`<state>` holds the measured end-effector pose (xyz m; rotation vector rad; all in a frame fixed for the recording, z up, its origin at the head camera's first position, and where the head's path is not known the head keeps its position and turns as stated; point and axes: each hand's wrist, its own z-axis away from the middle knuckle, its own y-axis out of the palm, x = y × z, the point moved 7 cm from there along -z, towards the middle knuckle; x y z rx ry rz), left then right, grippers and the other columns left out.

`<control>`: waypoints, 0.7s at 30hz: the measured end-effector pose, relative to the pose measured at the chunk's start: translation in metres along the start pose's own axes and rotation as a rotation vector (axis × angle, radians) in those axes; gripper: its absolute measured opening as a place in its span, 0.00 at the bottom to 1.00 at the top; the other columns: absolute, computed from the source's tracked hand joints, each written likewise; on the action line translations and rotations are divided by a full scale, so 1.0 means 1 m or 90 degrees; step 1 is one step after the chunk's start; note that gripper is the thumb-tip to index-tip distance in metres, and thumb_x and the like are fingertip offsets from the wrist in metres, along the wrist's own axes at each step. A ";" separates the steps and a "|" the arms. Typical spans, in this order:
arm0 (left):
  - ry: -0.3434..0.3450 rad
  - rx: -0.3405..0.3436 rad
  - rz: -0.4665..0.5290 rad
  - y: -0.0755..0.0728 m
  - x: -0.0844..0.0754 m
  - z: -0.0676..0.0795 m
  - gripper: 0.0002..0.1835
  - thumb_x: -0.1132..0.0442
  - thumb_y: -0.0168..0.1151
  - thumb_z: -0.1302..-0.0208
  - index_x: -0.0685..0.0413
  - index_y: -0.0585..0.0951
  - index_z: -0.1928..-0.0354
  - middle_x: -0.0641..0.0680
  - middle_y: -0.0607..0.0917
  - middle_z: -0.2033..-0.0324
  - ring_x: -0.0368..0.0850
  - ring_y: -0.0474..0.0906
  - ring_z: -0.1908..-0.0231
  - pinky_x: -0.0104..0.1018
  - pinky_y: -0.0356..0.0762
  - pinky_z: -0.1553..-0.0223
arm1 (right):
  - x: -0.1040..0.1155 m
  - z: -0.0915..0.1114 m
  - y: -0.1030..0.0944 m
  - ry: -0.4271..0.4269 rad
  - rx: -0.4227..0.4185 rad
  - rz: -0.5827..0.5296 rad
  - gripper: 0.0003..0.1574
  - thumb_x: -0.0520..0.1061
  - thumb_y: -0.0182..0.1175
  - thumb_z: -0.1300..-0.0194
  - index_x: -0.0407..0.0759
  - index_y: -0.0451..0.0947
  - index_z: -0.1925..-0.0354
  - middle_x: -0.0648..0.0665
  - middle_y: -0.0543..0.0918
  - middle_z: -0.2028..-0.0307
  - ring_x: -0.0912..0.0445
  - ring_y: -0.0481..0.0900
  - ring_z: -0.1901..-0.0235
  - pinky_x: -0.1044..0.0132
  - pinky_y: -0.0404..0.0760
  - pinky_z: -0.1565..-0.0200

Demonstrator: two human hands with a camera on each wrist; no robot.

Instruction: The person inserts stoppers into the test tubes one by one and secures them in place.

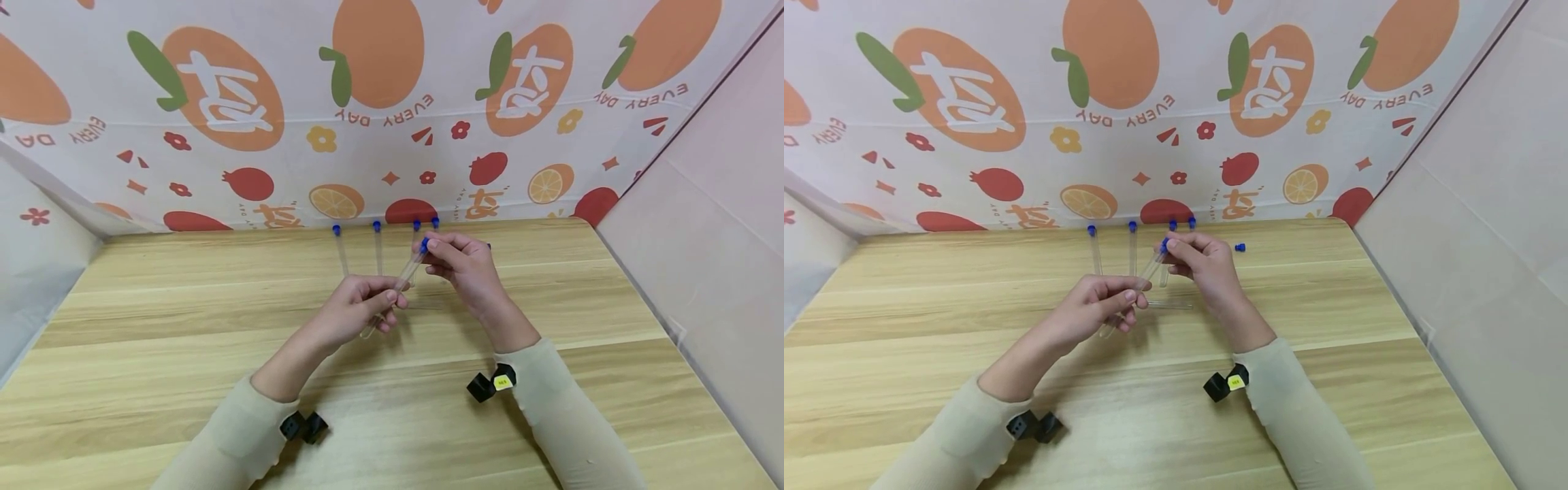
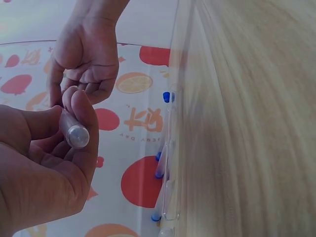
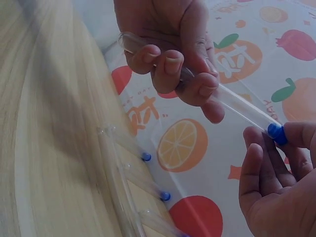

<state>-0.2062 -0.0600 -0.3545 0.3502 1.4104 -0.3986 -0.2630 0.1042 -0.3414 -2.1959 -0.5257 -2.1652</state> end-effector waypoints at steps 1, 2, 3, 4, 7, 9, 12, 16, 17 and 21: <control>0.000 -0.002 0.000 0.000 0.001 0.000 0.18 0.66 0.49 0.23 0.69 0.76 0.39 0.54 0.86 0.62 0.41 0.79 0.71 0.32 0.84 0.69 | 0.000 0.000 0.000 -0.001 0.002 -0.005 0.08 0.45 0.61 0.28 0.43 0.84 0.57 0.48 0.90 0.60 0.56 0.87 0.59 0.68 0.84 0.59; 0.000 -0.005 0.000 0.000 0.001 0.000 0.17 0.67 0.49 0.23 0.69 0.76 0.39 0.54 0.86 0.62 0.41 0.79 0.71 0.31 0.84 0.69 | -0.001 0.001 0.001 -0.003 0.004 -0.009 0.08 0.45 0.61 0.28 0.43 0.84 0.57 0.48 0.90 0.60 0.56 0.87 0.59 0.68 0.84 0.59; 0.000 -0.010 0.001 0.001 0.002 0.001 0.17 0.67 0.49 0.23 0.69 0.76 0.39 0.54 0.86 0.62 0.40 0.79 0.71 0.31 0.84 0.69 | -0.001 0.001 0.001 -0.005 0.005 -0.014 0.08 0.45 0.61 0.28 0.43 0.84 0.57 0.48 0.90 0.60 0.57 0.87 0.60 0.68 0.84 0.59; 0.002 -0.013 0.003 0.001 0.002 0.001 0.17 0.67 0.49 0.23 0.69 0.77 0.39 0.53 0.86 0.63 0.40 0.79 0.72 0.31 0.84 0.69 | -0.001 0.002 0.001 -0.006 0.006 -0.019 0.08 0.45 0.60 0.28 0.43 0.83 0.57 0.48 0.90 0.61 0.57 0.87 0.60 0.68 0.84 0.59; 0.006 -0.024 0.008 0.003 0.002 0.002 0.17 0.67 0.49 0.23 0.70 0.77 0.40 0.53 0.86 0.64 0.40 0.79 0.72 0.31 0.84 0.69 | -0.003 0.003 0.003 -0.009 0.009 -0.035 0.08 0.44 0.60 0.28 0.42 0.82 0.58 0.48 0.90 0.61 0.57 0.87 0.60 0.69 0.83 0.59; 0.008 -0.028 0.014 0.004 0.002 0.002 0.17 0.67 0.49 0.23 0.70 0.77 0.39 0.52 0.85 0.64 0.40 0.79 0.72 0.31 0.84 0.69 | -0.003 0.003 0.004 -0.010 0.009 -0.044 0.08 0.45 0.59 0.28 0.41 0.81 0.59 0.48 0.90 0.62 0.57 0.87 0.60 0.69 0.83 0.59; 0.014 -0.038 0.021 0.005 0.000 0.003 0.17 0.67 0.49 0.23 0.71 0.76 0.40 0.51 0.85 0.65 0.40 0.79 0.73 0.32 0.84 0.68 | -0.002 0.003 0.005 -0.017 0.007 -0.049 0.08 0.44 0.59 0.27 0.42 0.80 0.63 0.48 0.90 0.62 0.57 0.87 0.60 0.69 0.83 0.60; 0.018 -0.050 0.032 0.006 -0.003 0.005 0.17 0.68 0.49 0.23 0.72 0.76 0.40 0.51 0.84 0.67 0.40 0.78 0.74 0.32 0.84 0.69 | 0.000 0.004 0.008 -0.027 0.002 -0.044 0.08 0.43 0.59 0.27 0.42 0.80 0.65 0.48 0.90 0.63 0.56 0.87 0.60 0.69 0.83 0.60; 0.018 -0.050 0.033 0.006 -0.003 0.005 0.17 0.68 0.49 0.23 0.72 0.76 0.40 0.51 0.84 0.67 0.39 0.78 0.74 0.32 0.83 0.69 | 0.001 0.005 0.009 -0.033 -0.003 -0.037 0.08 0.43 0.59 0.28 0.42 0.80 0.66 0.48 0.90 0.63 0.55 0.87 0.60 0.68 0.83 0.61; 0.025 -0.046 0.031 0.007 -0.005 0.005 0.17 0.68 0.48 0.23 0.73 0.77 0.41 0.51 0.83 0.68 0.39 0.76 0.75 0.30 0.81 0.71 | 0.008 0.007 0.011 -0.071 -0.019 0.012 0.08 0.41 0.61 0.30 0.40 0.80 0.67 0.47 0.90 0.64 0.53 0.87 0.56 0.67 0.84 0.61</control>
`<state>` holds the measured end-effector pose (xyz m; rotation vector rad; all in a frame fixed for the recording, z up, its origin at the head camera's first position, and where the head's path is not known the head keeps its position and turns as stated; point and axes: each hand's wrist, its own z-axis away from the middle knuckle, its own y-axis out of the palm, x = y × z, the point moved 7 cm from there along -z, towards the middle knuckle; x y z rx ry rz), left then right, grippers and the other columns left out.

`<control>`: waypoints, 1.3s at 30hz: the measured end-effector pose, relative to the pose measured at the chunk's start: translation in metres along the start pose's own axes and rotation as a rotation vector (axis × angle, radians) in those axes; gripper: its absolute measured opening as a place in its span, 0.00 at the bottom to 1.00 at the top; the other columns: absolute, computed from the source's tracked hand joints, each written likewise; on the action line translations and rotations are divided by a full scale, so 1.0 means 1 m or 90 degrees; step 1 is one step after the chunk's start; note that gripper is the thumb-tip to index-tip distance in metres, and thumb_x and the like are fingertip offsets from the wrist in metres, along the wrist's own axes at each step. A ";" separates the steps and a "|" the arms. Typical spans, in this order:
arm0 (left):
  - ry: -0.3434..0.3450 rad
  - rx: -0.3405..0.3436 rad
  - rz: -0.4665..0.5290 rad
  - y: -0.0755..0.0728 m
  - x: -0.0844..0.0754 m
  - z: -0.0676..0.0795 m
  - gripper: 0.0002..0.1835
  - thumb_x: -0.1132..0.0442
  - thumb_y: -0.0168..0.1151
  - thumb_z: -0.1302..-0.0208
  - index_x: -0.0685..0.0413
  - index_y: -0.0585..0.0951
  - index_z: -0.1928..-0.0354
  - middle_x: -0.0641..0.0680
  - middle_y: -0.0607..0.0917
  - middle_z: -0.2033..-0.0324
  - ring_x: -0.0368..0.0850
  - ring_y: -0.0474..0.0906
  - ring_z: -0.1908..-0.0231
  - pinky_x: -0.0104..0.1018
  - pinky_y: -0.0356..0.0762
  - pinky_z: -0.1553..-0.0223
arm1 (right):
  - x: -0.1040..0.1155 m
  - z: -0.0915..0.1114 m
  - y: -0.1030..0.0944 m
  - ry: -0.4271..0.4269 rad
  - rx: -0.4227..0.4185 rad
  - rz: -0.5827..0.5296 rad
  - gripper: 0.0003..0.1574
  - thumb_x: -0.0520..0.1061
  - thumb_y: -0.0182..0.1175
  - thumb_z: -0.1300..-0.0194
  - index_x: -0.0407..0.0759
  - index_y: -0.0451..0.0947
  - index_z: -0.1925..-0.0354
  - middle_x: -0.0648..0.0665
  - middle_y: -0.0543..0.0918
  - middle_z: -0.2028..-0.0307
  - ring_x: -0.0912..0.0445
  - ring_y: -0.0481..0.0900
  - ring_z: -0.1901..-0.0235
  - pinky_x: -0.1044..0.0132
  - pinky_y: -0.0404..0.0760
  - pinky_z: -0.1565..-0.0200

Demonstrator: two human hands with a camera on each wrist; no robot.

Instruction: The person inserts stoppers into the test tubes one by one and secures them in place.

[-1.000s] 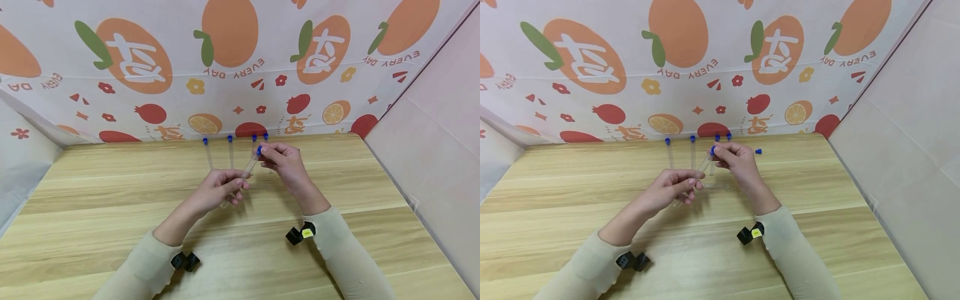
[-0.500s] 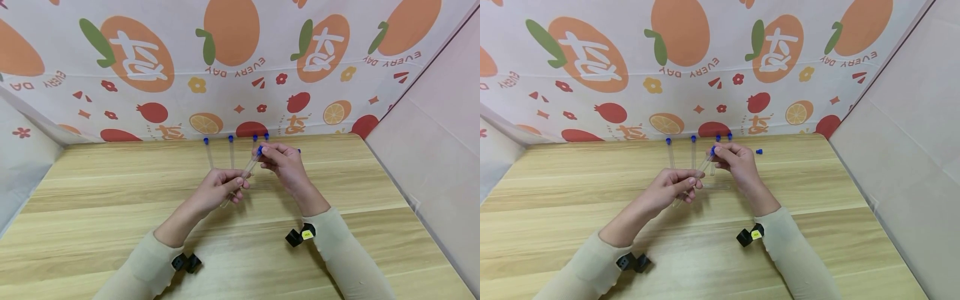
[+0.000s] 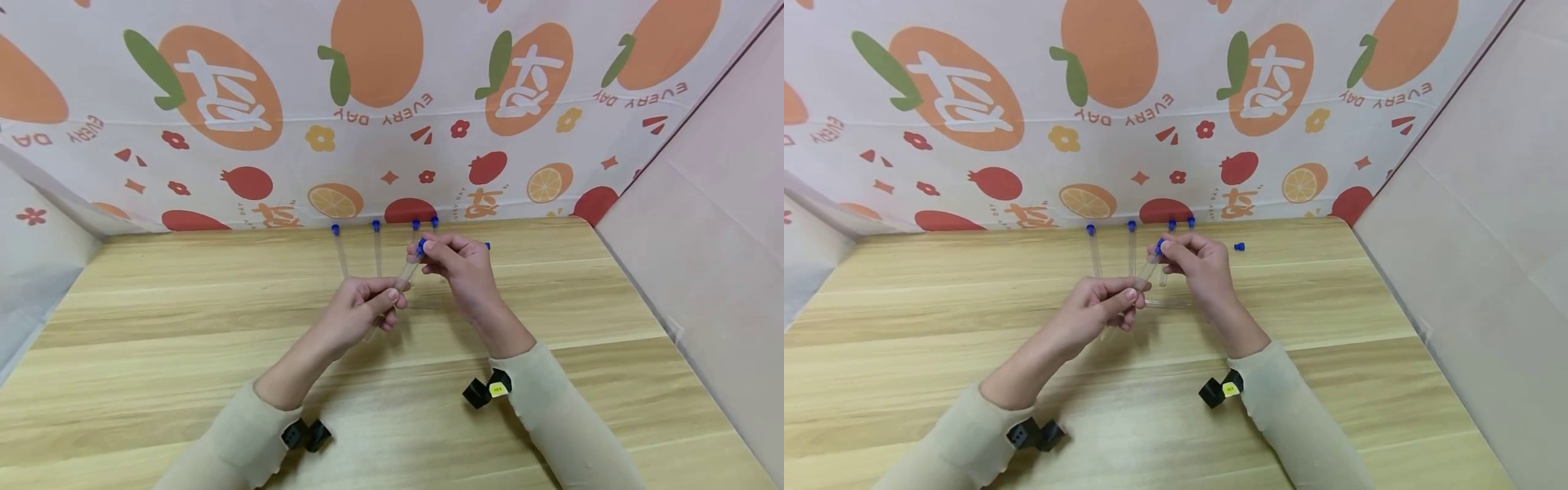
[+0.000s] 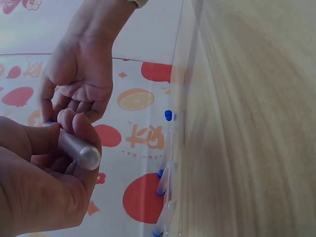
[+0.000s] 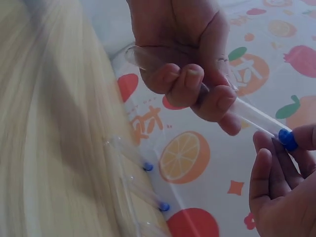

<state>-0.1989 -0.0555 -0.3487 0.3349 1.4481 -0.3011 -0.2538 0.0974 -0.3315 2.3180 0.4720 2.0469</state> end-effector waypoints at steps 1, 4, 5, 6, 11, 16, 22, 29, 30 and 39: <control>0.001 0.000 -0.002 0.000 0.000 0.000 0.17 0.68 0.49 0.23 0.73 0.77 0.41 0.51 0.83 0.68 0.39 0.75 0.75 0.30 0.80 0.72 | 0.002 0.000 0.000 -0.013 -0.001 0.014 0.08 0.41 0.61 0.30 0.39 0.81 0.67 0.47 0.90 0.65 0.52 0.87 0.54 0.67 0.84 0.61; 0.003 -0.003 -0.007 -0.001 -0.001 -0.001 0.17 0.67 0.49 0.23 0.72 0.78 0.42 0.51 0.82 0.69 0.39 0.74 0.76 0.29 0.79 0.73 | 0.006 0.000 0.000 -0.041 0.005 0.045 0.07 0.39 0.61 0.31 0.37 0.81 0.66 0.47 0.90 0.65 0.51 0.85 0.50 0.65 0.84 0.60; 0.001 -0.004 -0.009 -0.001 -0.001 -0.001 0.17 0.67 0.49 0.23 0.72 0.78 0.42 0.51 0.82 0.69 0.39 0.74 0.76 0.29 0.78 0.73 | 0.006 0.000 0.000 -0.048 0.008 0.051 0.07 0.39 0.61 0.31 0.35 0.81 0.66 0.46 0.90 0.65 0.50 0.85 0.49 0.65 0.84 0.60; -0.001 -0.004 -0.009 -0.001 -0.001 -0.001 0.17 0.67 0.49 0.23 0.72 0.78 0.42 0.51 0.82 0.69 0.39 0.73 0.76 0.29 0.78 0.74 | 0.007 0.000 0.001 -0.056 0.011 0.060 0.08 0.39 0.61 0.31 0.34 0.81 0.65 0.46 0.90 0.65 0.50 0.85 0.49 0.65 0.84 0.60; -0.011 -0.006 -0.006 -0.002 0.001 -0.002 0.17 0.67 0.49 0.23 0.73 0.78 0.43 0.50 0.82 0.71 0.38 0.73 0.77 0.29 0.76 0.75 | 0.011 0.001 0.002 -0.092 0.021 0.103 0.10 0.37 0.63 0.33 0.27 0.81 0.62 0.44 0.90 0.65 0.51 0.86 0.54 0.65 0.84 0.61; -0.012 -0.003 -0.003 -0.002 0.001 -0.001 0.17 0.66 0.50 0.23 0.73 0.78 0.43 0.50 0.82 0.71 0.38 0.73 0.78 0.30 0.76 0.76 | 0.012 0.001 0.003 -0.096 0.039 0.116 0.11 0.37 0.63 0.33 0.27 0.82 0.60 0.42 0.90 0.63 0.52 0.85 0.54 0.65 0.85 0.60; -0.007 0.012 -0.003 0.000 -0.001 0.001 0.17 0.64 0.49 0.22 0.69 0.79 0.43 0.52 0.82 0.69 0.39 0.74 0.77 0.29 0.78 0.75 | 0.016 0.000 -0.002 -0.059 0.090 0.116 0.13 0.39 0.60 0.29 0.29 0.81 0.55 0.43 0.89 0.58 0.52 0.86 0.56 0.61 0.86 0.56; 0.005 0.025 0.002 0.004 -0.004 0.001 0.17 0.64 0.50 0.22 0.68 0.79 0.43 0.53 0.82 0.68 0.39 0.75 0.76 0.29 0.78 0.74 | 0.024 0.000 -0.013 -0.069 0.075 0.129 0.13 0.41 0.60 0.29 0.31 0.83 0.55 0.47 0.88 0.63 0.54 0.85 0.63 0.63 0.87 0.58; 0.007 0.024 0.000 0.004 -0.004 0.001 0.16 0.64 0.50 0.22 0.68 0.79 0.43 0.53 0.82 0.68 0.39 0.74 0.76 0.29 0.78 0.74 | 0.024 0.000 -0.012 -0.076 0.072 0.130 0.11 0.40 0.61 0.29 0.31 0.84 0.58 0.47 0.88 0.64 0.55 0.84 0.64 0.63 0.87 0.58; 0.033 -0.002 -0.079 -0.002 -0.006 0.004 0.16 0.65 0.50 0.23 0.68 0.82 0.46 0.51 0.81 0.72 0.39 0.71 0.78 0.29 0.74 0.76 | 0.017 0.003 -0.007 -0.073 0.048 0.129 0.08 0.35 0.64 0.35 0.40 0.85 0.72 0.49 0.89 0.65 0.56 0.85 0.63 0.67 0.85 0.60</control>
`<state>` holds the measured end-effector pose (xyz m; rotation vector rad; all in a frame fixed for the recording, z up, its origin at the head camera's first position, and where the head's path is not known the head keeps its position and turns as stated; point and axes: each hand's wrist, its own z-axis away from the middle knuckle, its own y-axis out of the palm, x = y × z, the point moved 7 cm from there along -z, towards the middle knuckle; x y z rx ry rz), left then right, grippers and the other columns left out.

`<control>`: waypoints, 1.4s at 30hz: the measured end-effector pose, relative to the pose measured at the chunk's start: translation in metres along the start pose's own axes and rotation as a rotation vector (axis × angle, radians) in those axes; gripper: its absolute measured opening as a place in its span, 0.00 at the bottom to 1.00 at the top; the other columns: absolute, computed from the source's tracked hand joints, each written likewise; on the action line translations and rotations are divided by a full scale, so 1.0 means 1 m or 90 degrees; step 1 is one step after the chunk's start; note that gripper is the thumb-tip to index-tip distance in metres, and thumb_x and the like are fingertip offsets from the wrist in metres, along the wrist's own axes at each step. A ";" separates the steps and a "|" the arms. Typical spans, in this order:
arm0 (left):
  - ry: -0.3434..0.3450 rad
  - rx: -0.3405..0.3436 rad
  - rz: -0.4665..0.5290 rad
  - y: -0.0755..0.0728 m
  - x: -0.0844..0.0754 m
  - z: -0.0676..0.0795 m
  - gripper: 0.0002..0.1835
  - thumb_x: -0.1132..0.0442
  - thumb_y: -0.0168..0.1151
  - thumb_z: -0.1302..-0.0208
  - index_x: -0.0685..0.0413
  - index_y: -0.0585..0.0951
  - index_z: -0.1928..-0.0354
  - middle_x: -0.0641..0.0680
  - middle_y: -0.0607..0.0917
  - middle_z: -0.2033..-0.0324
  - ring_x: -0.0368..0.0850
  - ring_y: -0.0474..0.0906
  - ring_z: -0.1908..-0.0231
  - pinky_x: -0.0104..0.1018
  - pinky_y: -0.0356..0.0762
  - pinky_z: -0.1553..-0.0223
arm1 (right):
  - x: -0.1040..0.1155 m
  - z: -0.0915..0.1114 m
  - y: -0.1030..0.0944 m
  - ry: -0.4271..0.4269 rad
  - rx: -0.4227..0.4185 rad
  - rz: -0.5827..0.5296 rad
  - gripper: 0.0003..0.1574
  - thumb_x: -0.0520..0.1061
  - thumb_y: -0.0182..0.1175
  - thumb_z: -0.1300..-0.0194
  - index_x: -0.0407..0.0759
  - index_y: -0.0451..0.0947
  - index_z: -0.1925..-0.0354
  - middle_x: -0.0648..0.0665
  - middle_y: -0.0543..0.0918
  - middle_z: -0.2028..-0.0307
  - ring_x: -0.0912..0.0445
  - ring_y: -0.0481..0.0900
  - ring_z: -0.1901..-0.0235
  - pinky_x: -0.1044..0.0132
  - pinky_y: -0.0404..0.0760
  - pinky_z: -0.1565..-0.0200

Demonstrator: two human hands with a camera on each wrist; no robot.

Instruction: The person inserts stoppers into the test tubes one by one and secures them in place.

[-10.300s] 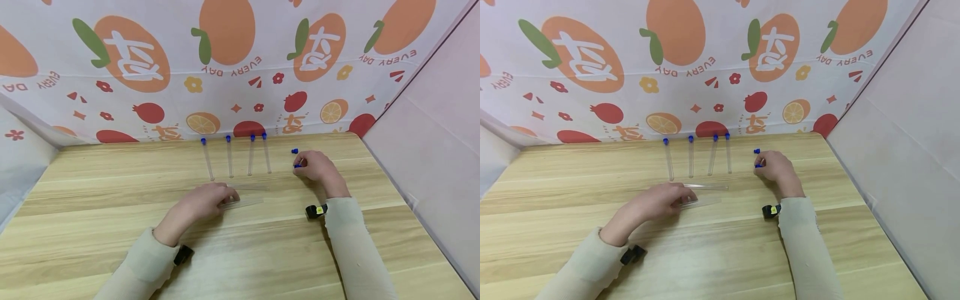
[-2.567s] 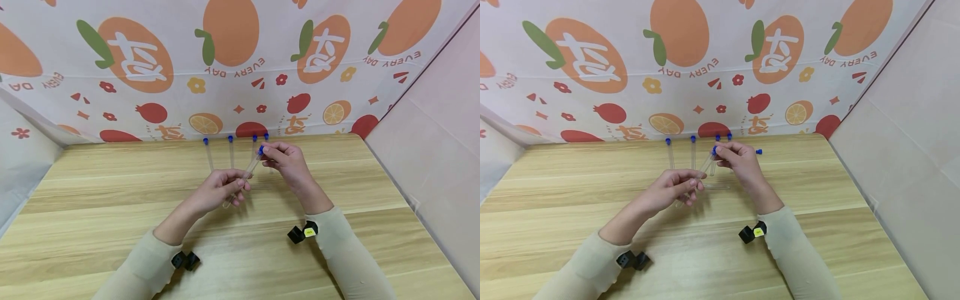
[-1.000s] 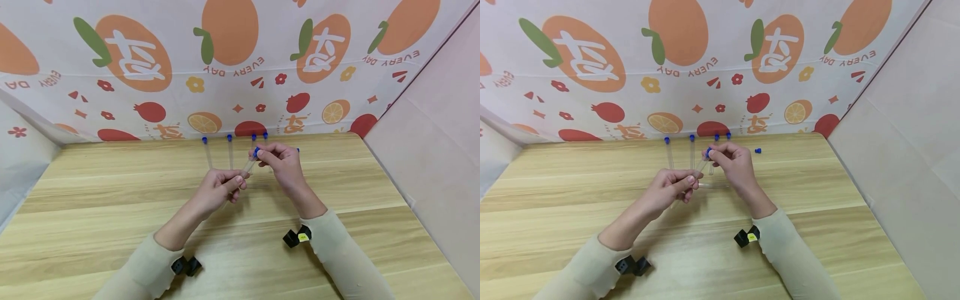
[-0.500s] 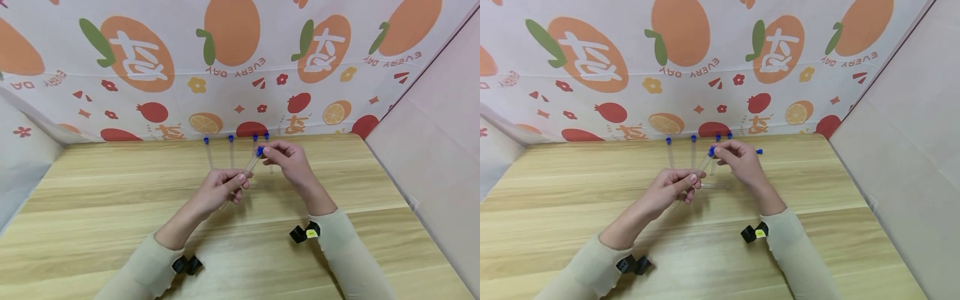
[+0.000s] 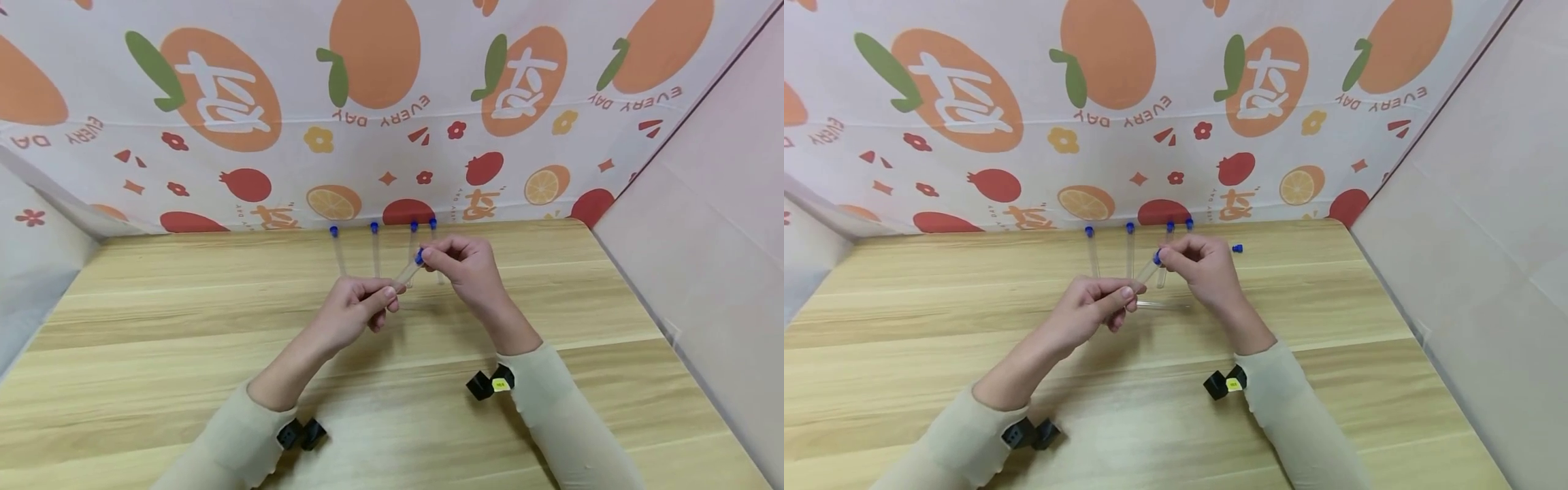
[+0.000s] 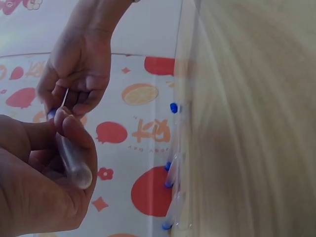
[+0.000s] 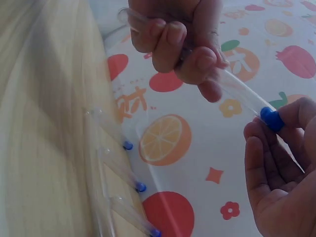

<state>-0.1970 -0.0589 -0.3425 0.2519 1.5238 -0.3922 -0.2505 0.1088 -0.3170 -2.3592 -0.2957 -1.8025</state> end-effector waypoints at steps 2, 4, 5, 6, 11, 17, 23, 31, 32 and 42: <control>0.003 -0.002 -0.011 -0.003 0.000 0.000 0.15 0.65 0.50 0.23 0.67 0.83 0.47 0.51 0.80 0.73 0.39 0.71 0.78 0.29 0.72 0.76 | 0.000 0.000 0.001 -0.001 0.002 -0.001 0.06 0.34 0.64 0.35 0.36 0.84 0.71 0.46 0.89 0.64 0.55 0.86 0.61 0.67 0.86 0.59; -0.003 0.000 -0.013 -0.004 0.000 0.001 0.15 0.65 0.50 0.23 0.66 0.84 0.48 0.51 0.81 0.73 0.40 0.71 0.78 0.29 0.72 0.76 | 0.000 -0.001 0.003 -0.004 0.010 -0.001 0.05 0.33 0.64 0.35 0.31 0.83 0.69 0.46 0.89 0.65 0.55 0.87 0.59 0.66 0.86 0.59; -0.007 0.005 -0.009 -0.004 0.001 0.001 0.15 0.65 0.50 0.23 0.66 0.84 0.49 0.51 0.81 0.73 0.40 0.71 0.78 0.29 0.73 0.76 | 0.000 -0.001 0.004 -0.005 0.015 -0.001 0.06 0.33 0.64 0.35 0.29 0.83 0.68 0.46 0.89 0.65 0.55 0.87 0.58 0.66 0.86 0.59; -0.011 0.009 -0.004 -0.003 0.001 0.002 0.15 0.65 0.50 0.23 0.66 0.84 0.49 0.52 0.81 0.73 0.40 0.72 0.78 0.29 0.74 0.75 | 0.000 -0.001 0.005 -0.005 0.018 -0.001 0.06 0.33 0.64 0.35 0.28 0.82 0.68 0.46 0.89 0.65 0.55 0.87 0.60 0.66 0.86 0.59; -0.024 0.033 0.023 0.001 0.003 0.001 0.16 0.63 0.50 0.22 0.67 0.82 0.46 0.53 0.83 0.69 0.41 0.78 0.75 0.32 0.82 0.72 | -0.002 -0.001 0.007 0.005 0.021 0.009 0.09 0.37 0.64 0.33 0.29 0.84 0.63 0.46 0.88 0.64 0.56 0.84 0.65 0.64 0.86 0.59; -0.034 0.054 0.043 0.002 0.005 -0.002 0.18 0.59 0.50 0.22 0.66 0.80 0.43 0.58 0.86 0.62 0.46 0.83 0.67 0.40 0.87 0.63 | -0.003 -0.002 0.006 0.037 0.032 -0.029 0.06 0.39 0.63 0.31 0.36 0.84 0.60 0.45 0.87 0.61 0.55 0.85 0.64 0.61 0.87 0.57; -0.034 0.103 0.012 0.004 0.005 -0.001 0.19 0.59 0.51 0.22 0.61 0.76 0.38 0.60 0.85 0.53 0.61 0.80 0.57 0.55 0.85 0.55 | 0.000 -0.003 0.004 0.043 0.040 -0.048 0.06 0.38 0.63 0.31 0.40 0.85 0.58 0.45 0.87 0.62 0.55 0.84 0.65 0.62 0.87 0.59; -0.012 0.140 -0.054 0.001 0.005 0.001 0.22 0.62 0.53 0.24 0.59 0.73 0.32 0.61 0.79 0.43 0.65 0.80 0.56 0.55 0.85 0.54 | -0.002 -0.003 0.003 0.050 0.041 -0.045 0.08 0.39 0.63 0.31 0.38 0.84 0.55 0.44 0.85 0.62 0.55 0.84 0.65 0.62 0.87 0.58; -0.010 0.139 -0.062 0.000 0.005 0.000 0.22 0.62 0.53 0.24 0.59 0.73 0.32 0.61 0.80 0.44 0.64 0.80 0.56 0.53 0.85 0.55 | -0.003 -0.003 0.004 0.051 0.044 -0.048 0.09 0.39 0.62 0.31 0.38 0.84 0.54 0.43 0.85 0.62 0.54 0.84 0.64 0.62 0.87 0.58; -0.003 0.097 -0.072 -0.012 -0.002 0.002 0.20 0.66 0.56 0.27 0.59 0.74 0.35 0.62 0.82 0.54 0.52 0.82 0.61 0.44 0.86 0.60 | -0.010 -0.001 0.008 0.079 0.071 -0.059 0.20 0.39 0.59 0.28 0.30 0.77 0.42 0.42 0.85 0.56 0.54 0.86 0.59 0.62 0.86 0.54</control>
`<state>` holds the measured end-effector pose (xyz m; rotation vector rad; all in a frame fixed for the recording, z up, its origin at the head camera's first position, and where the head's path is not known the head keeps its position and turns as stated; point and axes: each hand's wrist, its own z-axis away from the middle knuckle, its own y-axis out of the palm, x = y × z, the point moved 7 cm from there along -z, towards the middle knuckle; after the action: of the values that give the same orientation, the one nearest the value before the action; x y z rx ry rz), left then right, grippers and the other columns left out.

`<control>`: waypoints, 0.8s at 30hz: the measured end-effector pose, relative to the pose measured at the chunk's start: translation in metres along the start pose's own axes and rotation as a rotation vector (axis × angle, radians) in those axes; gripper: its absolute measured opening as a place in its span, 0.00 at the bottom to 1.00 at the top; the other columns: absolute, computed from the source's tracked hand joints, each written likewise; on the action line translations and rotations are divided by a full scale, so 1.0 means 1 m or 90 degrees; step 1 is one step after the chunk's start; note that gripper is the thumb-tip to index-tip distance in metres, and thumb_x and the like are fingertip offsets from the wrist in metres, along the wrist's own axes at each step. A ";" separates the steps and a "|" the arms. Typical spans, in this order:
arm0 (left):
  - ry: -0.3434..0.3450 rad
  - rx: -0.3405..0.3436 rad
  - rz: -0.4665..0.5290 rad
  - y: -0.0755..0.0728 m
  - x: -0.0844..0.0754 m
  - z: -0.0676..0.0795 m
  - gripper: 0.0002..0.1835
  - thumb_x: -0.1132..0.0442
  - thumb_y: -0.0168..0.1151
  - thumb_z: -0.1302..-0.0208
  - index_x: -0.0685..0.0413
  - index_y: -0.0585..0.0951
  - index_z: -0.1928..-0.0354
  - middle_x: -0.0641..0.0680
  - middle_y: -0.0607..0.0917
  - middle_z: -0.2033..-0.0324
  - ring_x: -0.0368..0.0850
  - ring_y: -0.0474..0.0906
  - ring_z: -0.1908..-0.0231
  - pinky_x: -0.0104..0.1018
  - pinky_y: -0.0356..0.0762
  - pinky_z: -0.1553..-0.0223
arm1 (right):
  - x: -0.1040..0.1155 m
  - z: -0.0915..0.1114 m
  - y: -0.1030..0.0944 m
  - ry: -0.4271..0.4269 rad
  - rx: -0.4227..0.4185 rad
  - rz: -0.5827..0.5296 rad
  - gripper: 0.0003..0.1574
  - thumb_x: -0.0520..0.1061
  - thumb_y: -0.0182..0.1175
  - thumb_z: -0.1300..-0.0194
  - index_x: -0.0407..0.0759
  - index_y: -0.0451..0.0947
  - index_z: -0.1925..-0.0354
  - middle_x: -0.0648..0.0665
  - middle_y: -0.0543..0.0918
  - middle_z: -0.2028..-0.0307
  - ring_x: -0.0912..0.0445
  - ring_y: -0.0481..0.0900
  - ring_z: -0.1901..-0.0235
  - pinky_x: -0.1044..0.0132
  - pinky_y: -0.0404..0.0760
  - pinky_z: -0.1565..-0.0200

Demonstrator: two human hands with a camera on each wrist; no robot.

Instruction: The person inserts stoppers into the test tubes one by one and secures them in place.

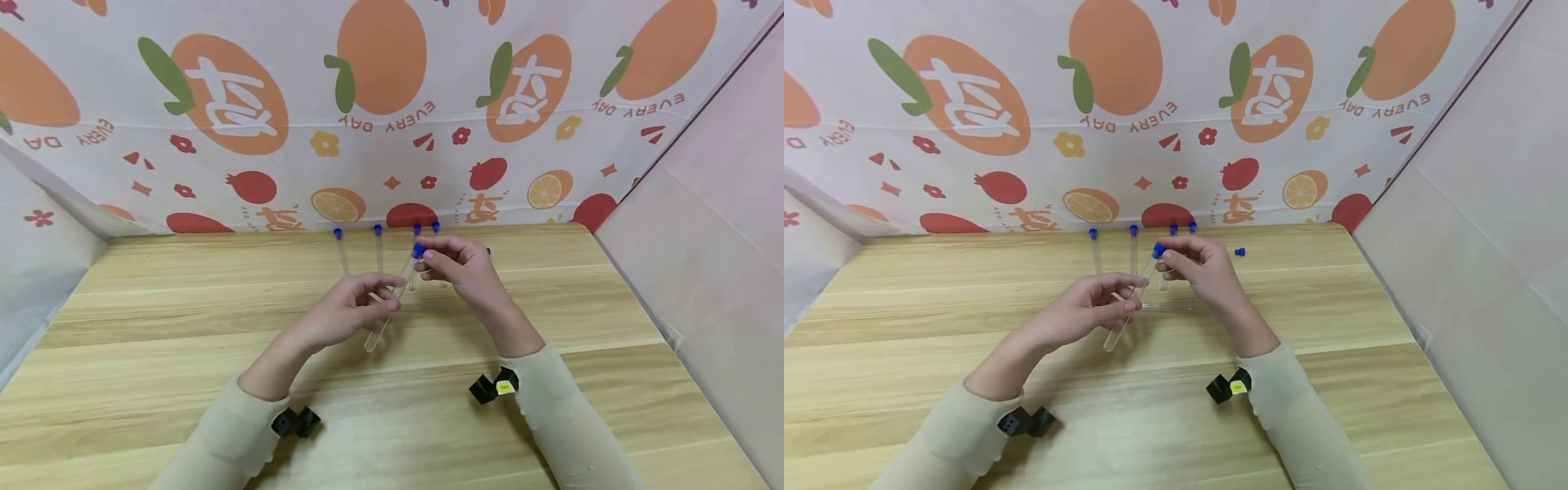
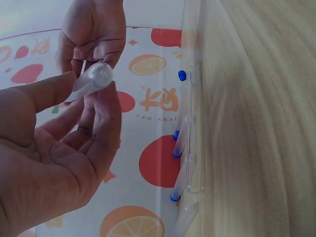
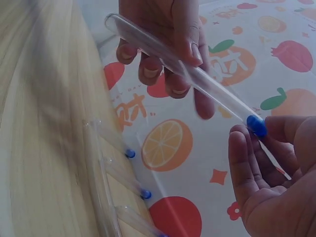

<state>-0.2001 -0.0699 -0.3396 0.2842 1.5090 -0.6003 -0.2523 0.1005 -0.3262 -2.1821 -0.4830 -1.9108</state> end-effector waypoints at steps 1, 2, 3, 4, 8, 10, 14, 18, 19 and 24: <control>0.000 -0.001 0.008 0.000 0.000 0.000 0.20 0.67 0.56 0.27 0.60 0.74 0.35 0.63 0.81 0.54 0.51 0.82 0.61 0.44 0.86 0.60 | 0.000 0.000 0.000 0.000 -0.003 -0.001 0.20 0.39 0.58 0.28 0.29 0.77 0.42 0.42 0.85 0.56 0.54 0.86 0.59 0.62 0.86 0.54; 0.001 0.000 0.014 0.000 0.000 0.000 0.20 0.67 0.56 0.27 0.60 0.74 0.35 0.64 0.81 0.54 0.52 0.82 0.61 0.43 0.86 0.61 | -0.001 0.000 0.000 -0.001 -0.007 -0.001 0.20 0.38 0.58 0.28 0.29 0.77 0.42 0.43 0.85 0.56 0.54 0.86 0.59 0.62 0.86 0.54; -0.001 0.001 0.019 0.000 0.000 0.000 0.20 0.67 0.55 0.27 0.60 0.74 0.35 0.64 0.81 0.54 0.53 0.82 0.60 0.43 0.86 0.61 | -0.001 0.000 0.001 -0.003 -0.010 -0.002 0.19 0.37 0.58 0.28 0.29 0.77 0.42 0.43 0.85 0.56 0.53 0.86 0.59 0.62 0.86 0.54; -0.002 0.002 0.024 0.001 0.000 0.000 0.20 0.68 0.55 0.26 0.61 0.74 0.35 0.64 0.81 0.54 0.54 0.82 0.60 0.42 0.86 0.62 | -0.001 0.000 0.001 -0.004 -0.014 0.000 0.18 0.37 0.58 0.28 0.29 0.77 0.43 0.43 0.85 0.55 0.53 0.86 0.58 0.62 0.86 0.54; -0.004 0.002 0.033 0.001 0.001 0.000 0.20 0.68 0.54 0.26 0.63 0.74 0.35 0.63 0.81 0.54 0.54 0.82 0.61 0.40 0.86 0.63 | -0.002 0.000 0.005 -0.006 -0.016 0.009 0.17 0.35 0.57 0.28 0.30 0.78 0.43 0.41 0.85 0.54 0.54 0.85 0.58 0.63 0.86 0.55; -0.004 -0.004 0.033 0.000 0.001 0.000 0.19 0.67 0.55 0.26 0.63 0.74 0.36 0.64 0.81 0.53 0.52 0.82 0.62 0.41 0.86 0.63 | -0.001 -0.001 0.006 -0.006 -0.011 0.011 0.18 0.35 0.56 0.27 0.32 0.78 0.42 0.40 0.84 0.53 0.53 0.85 0.57 0.63 0.86 0.55; -0.009 -0.022 0.037 -0.006 0.003 0.000 0.20 0.64 0.57 0.27 0.61 0.74 0.35 0.64 0.81 0.53 0.50 0.83 0.62 0.44 0.86 0.61 | -0.002 -0.002 0.010 0.013 0.009 -0.003 0.22 0.36 0.56 0.27 0.39 0.76 0.37 0.39 0.82 0.52 0.53 0.86 0.56 0.62 0.86 0.54; -0.021 -0.046 0.038 -0.016 0.005 0.000 0.22 0.61 0.58 0.27 0.60 0.73 0.34 0.62 0.81 0.53 0.47 0.83 0.62 0.44 0.86 0.59 | -0.007 -0.002 0.017 0.048 0.029 -0.033 0.29 0.36 0.57 0.28 0.47 0.70 0.31 0.35 0.82 0.50 0.54 0.86 0.57 0.60 0.86 0.53; -0.024 -0.051 0.038 -0.019 0.006 -0.001 0.23 0.61 0.58 0.27 0.60 0.72 0.34 0.60 0.81 0.53 0.47 0.84 0.61 0.44 0.86 0.59 | -0.008 -0.001 0.019 0.057 0.035 -0.038 0.30 0.36 0.57 0.28 0.48 0.69 0.30 0.34 0.82 0.49 0.54 0.86 0.57 0.60 0.86 0.53; -0.042 -0.074 0.050 -0.031 0.011 -0.005 0.24 0.62 0.58 0.27 0.57 0.69 0.32 0.59 0.81 0.54 0.51 0.84 0.60 0.43 0.86 0.61 | -0.017 0.001 0.030 0.104 0.075 -0.040 0.30 0.37 0.58 0.29 0.46 0.68 0.31 0.32 0.81 0.47 0.52 0.86 0.56 0.56 0.85 0.49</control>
<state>-0.2207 -0.0950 -0.3452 0.2311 1.4555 -0.4531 -0.2425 0.0710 -0.3407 -1.9415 -0.6239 -2.0173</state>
